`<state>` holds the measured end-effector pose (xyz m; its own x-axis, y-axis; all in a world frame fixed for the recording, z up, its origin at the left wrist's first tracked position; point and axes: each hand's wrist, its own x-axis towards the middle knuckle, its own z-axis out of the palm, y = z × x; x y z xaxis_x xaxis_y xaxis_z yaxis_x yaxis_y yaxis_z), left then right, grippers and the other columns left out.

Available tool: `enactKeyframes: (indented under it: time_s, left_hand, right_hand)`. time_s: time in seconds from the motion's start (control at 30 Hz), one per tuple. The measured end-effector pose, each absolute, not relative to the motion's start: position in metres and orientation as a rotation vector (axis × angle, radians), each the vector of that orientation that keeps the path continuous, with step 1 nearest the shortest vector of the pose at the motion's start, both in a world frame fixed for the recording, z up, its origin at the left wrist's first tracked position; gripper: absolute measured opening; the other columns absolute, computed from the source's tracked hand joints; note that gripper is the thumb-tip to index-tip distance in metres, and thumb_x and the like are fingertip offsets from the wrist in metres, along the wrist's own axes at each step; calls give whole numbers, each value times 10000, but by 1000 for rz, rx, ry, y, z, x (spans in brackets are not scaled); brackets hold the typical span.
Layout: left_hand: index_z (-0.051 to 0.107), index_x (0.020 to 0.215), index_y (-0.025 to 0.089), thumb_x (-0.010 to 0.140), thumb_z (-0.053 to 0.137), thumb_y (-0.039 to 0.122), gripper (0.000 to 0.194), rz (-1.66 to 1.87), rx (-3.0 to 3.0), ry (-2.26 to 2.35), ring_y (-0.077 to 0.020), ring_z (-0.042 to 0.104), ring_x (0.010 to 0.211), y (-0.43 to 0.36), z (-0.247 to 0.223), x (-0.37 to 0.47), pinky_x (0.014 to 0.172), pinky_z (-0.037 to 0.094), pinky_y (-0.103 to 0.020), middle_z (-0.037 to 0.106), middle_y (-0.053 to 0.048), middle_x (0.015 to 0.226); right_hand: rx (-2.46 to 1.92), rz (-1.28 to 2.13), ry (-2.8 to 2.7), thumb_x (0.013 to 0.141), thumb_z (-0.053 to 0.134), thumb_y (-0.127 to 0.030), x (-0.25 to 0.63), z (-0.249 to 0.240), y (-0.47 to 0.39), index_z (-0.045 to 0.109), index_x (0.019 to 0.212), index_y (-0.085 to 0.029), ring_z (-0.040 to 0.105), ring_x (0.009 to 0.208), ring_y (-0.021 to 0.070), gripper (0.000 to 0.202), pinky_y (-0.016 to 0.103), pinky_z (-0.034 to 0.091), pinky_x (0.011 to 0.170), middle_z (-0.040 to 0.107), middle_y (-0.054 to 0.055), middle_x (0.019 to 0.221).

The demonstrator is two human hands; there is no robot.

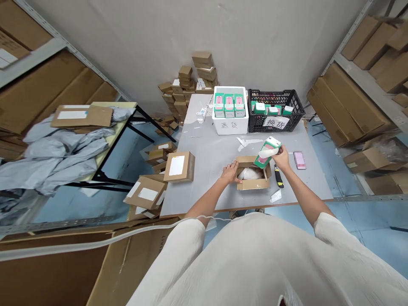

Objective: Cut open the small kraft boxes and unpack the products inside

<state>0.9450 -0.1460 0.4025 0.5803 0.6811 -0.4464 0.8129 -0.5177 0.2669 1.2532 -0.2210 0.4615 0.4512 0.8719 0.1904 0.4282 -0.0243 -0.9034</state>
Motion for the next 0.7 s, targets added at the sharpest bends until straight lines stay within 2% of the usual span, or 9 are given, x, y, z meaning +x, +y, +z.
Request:
enactKeyframes:
  time_s: [0.17,0.3,0.43,0.57,0.7]
  left_hand:
    - [-28,1780,333,659,908,744,1517,-403,2361,1209,-491,313,1615,-146,402,944,1250,323,-525,40,-148,1874]
    - [-24,1782,344,687,906,711,1483,-422,2351,1214,-482,313,1619,-148,407,943,1255,330,-522,44,-123,1878]
    - [-17,1782,349,706,885,734,1457,-437,2334,1224,-491,300,1624,-152,414,942,1250,331,-526,36,-119,1878]
    - [-26,1780,353,711,890,719,1454,-463,2308,1253,-492,294,1629,-154,417,942,1240,335,-513,20,-114,1879]
    - [-59,1777,353,721,895,678,1460,-483,2297,1267,-483,320,1619,-154,415,942,1227,351,-501,19,-104,1879]
  right_hand:
    - [-1551,365,-936,740,818,-382,1303,472,-210,546,1329,-195,709,1127,244,676,391,612,965,719,122,1231]
    - [-1626,311,-788,710,832,-389,1326,461,-208,542,1268,-180,714,1080,236,662,369,599,962,709,118,1212]
    - [-1855,314,-715,685,857,-431,1330,430,-209,549,1225,-205,709,1052,235,661,363,585,961,723,85,1168]
    - [-1957,355,-683,633,888,-477,1324,391,-209,558,1159,-239,727,997,269,664,406,598,923,739,62,1083]
    - [-1971,410,-682,649,869,-493,1314,357,-213,564,1125,-235,758,979,295,621,402,604,869,751,87,1045]
